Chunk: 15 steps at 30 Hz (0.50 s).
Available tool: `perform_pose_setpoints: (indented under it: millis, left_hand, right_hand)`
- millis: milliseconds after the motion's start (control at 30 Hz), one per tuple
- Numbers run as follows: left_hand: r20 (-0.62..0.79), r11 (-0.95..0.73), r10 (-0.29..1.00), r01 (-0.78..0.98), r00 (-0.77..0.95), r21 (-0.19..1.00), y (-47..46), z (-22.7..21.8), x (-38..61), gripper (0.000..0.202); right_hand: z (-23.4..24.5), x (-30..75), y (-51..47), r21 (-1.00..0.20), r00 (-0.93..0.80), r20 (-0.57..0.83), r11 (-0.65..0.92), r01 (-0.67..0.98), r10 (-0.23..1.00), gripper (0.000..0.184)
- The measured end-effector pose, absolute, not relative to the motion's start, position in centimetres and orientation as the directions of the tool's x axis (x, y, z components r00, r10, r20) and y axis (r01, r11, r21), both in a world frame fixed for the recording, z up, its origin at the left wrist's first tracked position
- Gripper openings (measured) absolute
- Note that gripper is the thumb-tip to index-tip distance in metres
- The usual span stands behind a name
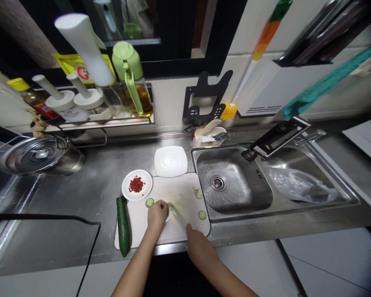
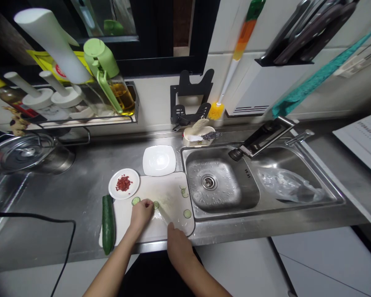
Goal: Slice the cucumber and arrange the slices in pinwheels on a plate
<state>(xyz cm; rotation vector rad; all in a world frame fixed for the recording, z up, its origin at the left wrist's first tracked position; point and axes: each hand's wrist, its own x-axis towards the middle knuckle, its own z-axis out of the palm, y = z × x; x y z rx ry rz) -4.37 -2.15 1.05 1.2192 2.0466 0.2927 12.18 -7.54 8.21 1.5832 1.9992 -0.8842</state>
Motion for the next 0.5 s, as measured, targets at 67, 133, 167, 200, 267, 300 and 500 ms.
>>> perform_pose_setpoints:
  millis: [67, 133, 167, 200, 267, 300, 500]
  left_hand:
    - [-0.473, 0.532, 0.831, 0.667, -0.294, 0.521, -2.1, 1.1, -4.3, 0.019]
    - [-0.471, 0.53, 0.832, 0.668, -0.292, 0.522, -2.1, 1.1, -4.3, 0.018]
    - [-0.469, 0.528, 0.834, 0.67, -0.291, 0.522, -2.1, 1.0, -4.3, 0.018]
    - [-0.467, 0.526, 0.835, 0.672, -0.291, 0.522, -2.1, 1.0, -4.3, 0.018]
    - [-0.463, 0.522, 0.838, 0.675, -0.29, 0.521, -2.1, 1.0, -4.3, 0.018]
    - [-0.459, 0.519, 0.84, 0.676, -0.289, 0.524, -2.2, 1.0, -4.3, 0.018]
    - [-0.396, 0.45, 0.885, 0.662, -0.244, 0.6, -2.7, 1.3, -4.4, 0.019]
  right_hand:
    - [8.3, 12.1, -7.6, -0.229, -0.259, -0.68, 0.137, 0.964, 0.686, 0.058]
    - [8.4, 12.0, -7.6, -0.244, -0.264, -0.673, 0.13, 0.961, 0.691, 0.058]
    - [8.4, 12.0, -7.7, -0.249, -0.264, -0.669, 0.125, 0.96, 0.694, 0.058]
    - [8.4, 12.0, -7.7, -0.255, -0.265, -0.669, 0.12, 0.959, 0.695, 0.058]
    - [8.3, 12.1, -7.8, -0.252, -0.253, -0.678, 0.105, 0.962, 0.69, 0.058]
    - [8.2, 12.2, -7.9, -0.247, -0.247, -0.687, 0.101, 0.964, 0.684, 0.058]
    - [7.5, 13.5, -8.9, -0.21, -0.203, -0.742, 0.067, 0.975, 0.639, 0.059]
